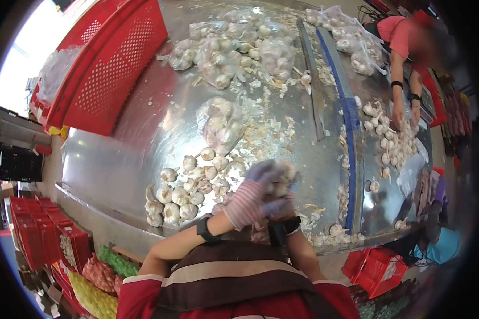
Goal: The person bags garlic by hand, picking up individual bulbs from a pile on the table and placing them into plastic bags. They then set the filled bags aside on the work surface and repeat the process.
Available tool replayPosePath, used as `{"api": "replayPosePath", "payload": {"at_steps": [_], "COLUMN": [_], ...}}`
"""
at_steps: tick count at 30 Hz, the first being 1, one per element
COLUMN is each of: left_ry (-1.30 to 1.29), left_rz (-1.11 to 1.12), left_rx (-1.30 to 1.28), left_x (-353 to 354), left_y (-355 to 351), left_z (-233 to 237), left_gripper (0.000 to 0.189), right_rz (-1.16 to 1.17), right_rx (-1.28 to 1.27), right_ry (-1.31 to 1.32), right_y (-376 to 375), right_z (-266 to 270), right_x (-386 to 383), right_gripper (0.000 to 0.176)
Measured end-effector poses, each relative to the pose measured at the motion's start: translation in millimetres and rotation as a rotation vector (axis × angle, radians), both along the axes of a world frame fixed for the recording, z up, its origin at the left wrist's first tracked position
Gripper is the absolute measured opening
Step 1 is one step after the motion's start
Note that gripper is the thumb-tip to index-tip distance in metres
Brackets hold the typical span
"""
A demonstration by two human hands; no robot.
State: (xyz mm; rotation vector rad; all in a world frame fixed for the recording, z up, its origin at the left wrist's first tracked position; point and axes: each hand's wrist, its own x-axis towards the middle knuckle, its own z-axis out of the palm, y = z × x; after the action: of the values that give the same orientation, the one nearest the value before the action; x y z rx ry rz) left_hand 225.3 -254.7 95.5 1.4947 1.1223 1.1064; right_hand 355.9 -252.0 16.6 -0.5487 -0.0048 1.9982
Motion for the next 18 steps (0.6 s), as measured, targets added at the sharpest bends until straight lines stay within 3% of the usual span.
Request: {"api": "replayPosePath", "payload": {"at_steps": [1,2,5,6,7,8,9,12,14,17,18], "left_ry": [0.294,0.299,0.283,0.406,0.525,0.663,0.933,1.064,1.169,1.246,1.284], "left_rz": [-0.096,-0.085,-0.227,-0.211,-0.191,-0.144,-0.076,-0.083,-0.16,-0.235,-0.293], "left_rx": [0.25,0.248,0.274,0.052,-0.173,-0.171,-0.073,-0.123,0.016,-0.091,-0.132], "left_x": [-0.1,-1.8,-13.4,-25.8,-39.7,-53.1,-71.9,-109.9,-115.3,-106.2,-105.6], "left_y": [0.4,-0.6,1.3,4.1,7.3,14.7,13.6,13.9,13.0,22.8,26.8], "left_z": [3.2,3.1,-3.7,-7.5,-8.9,3.4,-23.5,-63.5,-69.8,-72.1,-72.7], "left_gripper": [0.051,0.051,0.04,0.037,0.034,0.03,0.028,0.027,0.026,0.025,0.024], "right_rz": [0.03,-0.044,-0.237,-0.282,-0.312,-0.359,-0.506,-0.872,-1.062,-0.66,-0.545], "right_rx": [-0.018,0.059,0.106,0.128,0.297,0.446,0.405,0.309,0.032,0.094,0.193], "right_ry": [0.126,-0.195,0.441,0.676,0.494,0.307,0.262,0.036,0.302,0.005,-0.281], "right_y": [1.6,7.2,38.6,52.8,66.8,80.8,94.6,128.8,132.0,139.6,135.4], "right_z": [-15.1,-33.0,-18.5,-6.9,2.5,12.0,-4.1,-12.0,21.5,-36.6,-40.4], "right_x": [12.2,22.9,67.9,87.8,111.2,134.6,175.7,240.8,219.4,202.4,170.7], "right_gripper": [0.068,0.062,0.052,0.052,0.049,0.047,0.047,0.059,0.062,0.048,0.047]}}
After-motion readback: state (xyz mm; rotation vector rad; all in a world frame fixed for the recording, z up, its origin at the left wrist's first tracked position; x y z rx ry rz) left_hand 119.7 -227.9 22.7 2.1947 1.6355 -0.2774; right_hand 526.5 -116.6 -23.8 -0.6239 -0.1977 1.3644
